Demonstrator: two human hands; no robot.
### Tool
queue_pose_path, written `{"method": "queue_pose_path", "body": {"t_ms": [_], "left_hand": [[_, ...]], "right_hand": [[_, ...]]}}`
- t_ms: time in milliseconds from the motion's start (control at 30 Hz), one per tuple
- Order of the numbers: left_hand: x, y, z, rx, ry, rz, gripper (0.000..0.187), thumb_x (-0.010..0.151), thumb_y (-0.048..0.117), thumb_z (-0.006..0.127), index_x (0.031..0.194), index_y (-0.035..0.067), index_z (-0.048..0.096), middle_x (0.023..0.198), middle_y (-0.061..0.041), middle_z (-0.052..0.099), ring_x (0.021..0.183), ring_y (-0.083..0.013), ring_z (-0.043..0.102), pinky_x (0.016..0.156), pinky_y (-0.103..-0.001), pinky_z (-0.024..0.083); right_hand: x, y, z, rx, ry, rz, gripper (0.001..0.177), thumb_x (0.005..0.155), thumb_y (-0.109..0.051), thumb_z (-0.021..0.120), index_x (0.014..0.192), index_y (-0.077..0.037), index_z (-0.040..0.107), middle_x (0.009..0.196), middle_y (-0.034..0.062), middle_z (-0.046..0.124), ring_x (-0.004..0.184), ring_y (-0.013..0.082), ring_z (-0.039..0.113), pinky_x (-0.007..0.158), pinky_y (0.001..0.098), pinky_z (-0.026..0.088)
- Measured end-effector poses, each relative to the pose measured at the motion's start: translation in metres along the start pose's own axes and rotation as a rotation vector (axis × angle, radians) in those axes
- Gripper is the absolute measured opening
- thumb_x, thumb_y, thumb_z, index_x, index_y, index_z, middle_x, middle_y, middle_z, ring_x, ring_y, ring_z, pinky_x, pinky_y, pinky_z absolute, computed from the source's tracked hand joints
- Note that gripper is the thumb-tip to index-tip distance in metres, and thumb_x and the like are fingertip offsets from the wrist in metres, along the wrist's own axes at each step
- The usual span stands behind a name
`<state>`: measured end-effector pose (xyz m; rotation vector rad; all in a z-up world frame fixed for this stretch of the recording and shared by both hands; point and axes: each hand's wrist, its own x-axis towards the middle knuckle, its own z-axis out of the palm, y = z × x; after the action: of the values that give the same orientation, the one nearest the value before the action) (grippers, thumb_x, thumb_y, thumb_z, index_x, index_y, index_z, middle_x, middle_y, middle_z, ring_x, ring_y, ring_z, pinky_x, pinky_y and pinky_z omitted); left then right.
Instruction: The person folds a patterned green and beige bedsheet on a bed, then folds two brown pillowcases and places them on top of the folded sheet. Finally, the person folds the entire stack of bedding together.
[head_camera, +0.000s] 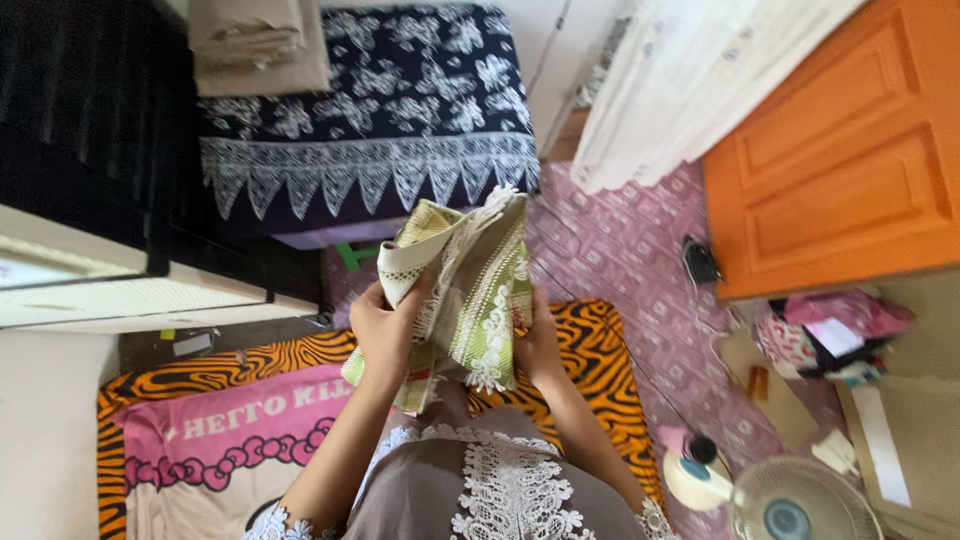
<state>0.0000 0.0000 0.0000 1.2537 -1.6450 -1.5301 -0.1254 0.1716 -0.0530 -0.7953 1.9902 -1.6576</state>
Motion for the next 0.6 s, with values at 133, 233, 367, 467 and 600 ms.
{"method": "queue_pose_path", "body": {"t_ms": [133, 233, 367, 467, 600], "left_hand": [[0.047, 0.027, -0.012, 0.055, -0.105, 0.113, 0.043, 0.081, 0.033, 0.082, 0.100, -0.005, 0.077, 0.082, -0.009, 0.078, 0.071, -0.0095, 0.068, 0.067, -0.027, 0.054], [0.071, 0.038, -0.023, 0.011, -0.196, 0.144, 0.040, 0.087, 0.031, 0.076, 0.103, -0.006, 0.074, 0.086, -0.009, 0.078, 0.075, -0.0096, 0.067, 0.070, -0.027, 0.054], [0.094, 0.058, -0.042, -0.130, -0.357, 0.228, 0.037, 0.095, 0.026, 0.064, 0.114, -0.006, 0.068, 0.100, -0.010, 0.076, 0.090, -0.0098, 0.066, 0.083, -0.027, 0.052], [0.106, 0.078, -0.059, -0.109, -0.397, 0.279, 0.039, 0.093, 0.023, 0.060, 0.118, -0.006, 0.067, 0.104, -0.012, 0.075, 0.094, -0.0133, 0.064, 0.086, -0.029, 0.051], [0.137, 0.108, -0.080, -0.028, -0.482, 0.505, 0.039, 0.092, 0.021, 0.056, 0.119, -0.005, 0.065, 0.120, -0.015, 0.068, 0.113, -0.0226, 0.065, 0.103, -0.035, 0.049]], "right_hand": [[0.049, -0.010, 0.018, 0.178, 0.042, -0.089, 0.036, 0.092, 0.000, 0.069, 0.124, -0.002, 0.054, 0.106, 0.0066, 0.067, 0.095, 0.0143, 0.064, 0.082, 0.0279, 0.054], [0.076, -0.024, 0.026, 0.165, 0.079, -0.070, 0.024, 0.096, 0.000, 0.066, 0.118, -0.002, 0.057, 0.100, 0.0040, 0.067, 0.088, 0.0118, 0.064, 0.076, 0.0271, 0.054], [0.111, -0.051, 0.031, 0.357, 0.013, -0.104, 0.022, 0.097, -0.002, 0.064, 0.119, -0.002, 0.059, 0.104, 0.0030, 0.067, 0.089, 0.0099, 0.065, 0.077, 0.0273, 0.056], [0.144, -0.061, 0.044, 0.774, -0.054, -0.005, 0.023, 0.102, -0.007, 0.064, 0.123, 0.000, 0.060, 0.109, 0.0069, 0.069, 0.093, 0.0134, 0.067, 0.081, 0.0303, 0.058], [0.188, -0.067, 0.054, 1.018, -0.099, 0.112, 0.025, 0.101, -0.009, 0.064, 0.124, 0.000, 0.059, 0.111, 0.0078, 0.068, 0.095, 0.0144, 0.067, 0.082, 0.0310, 0.057]]}}
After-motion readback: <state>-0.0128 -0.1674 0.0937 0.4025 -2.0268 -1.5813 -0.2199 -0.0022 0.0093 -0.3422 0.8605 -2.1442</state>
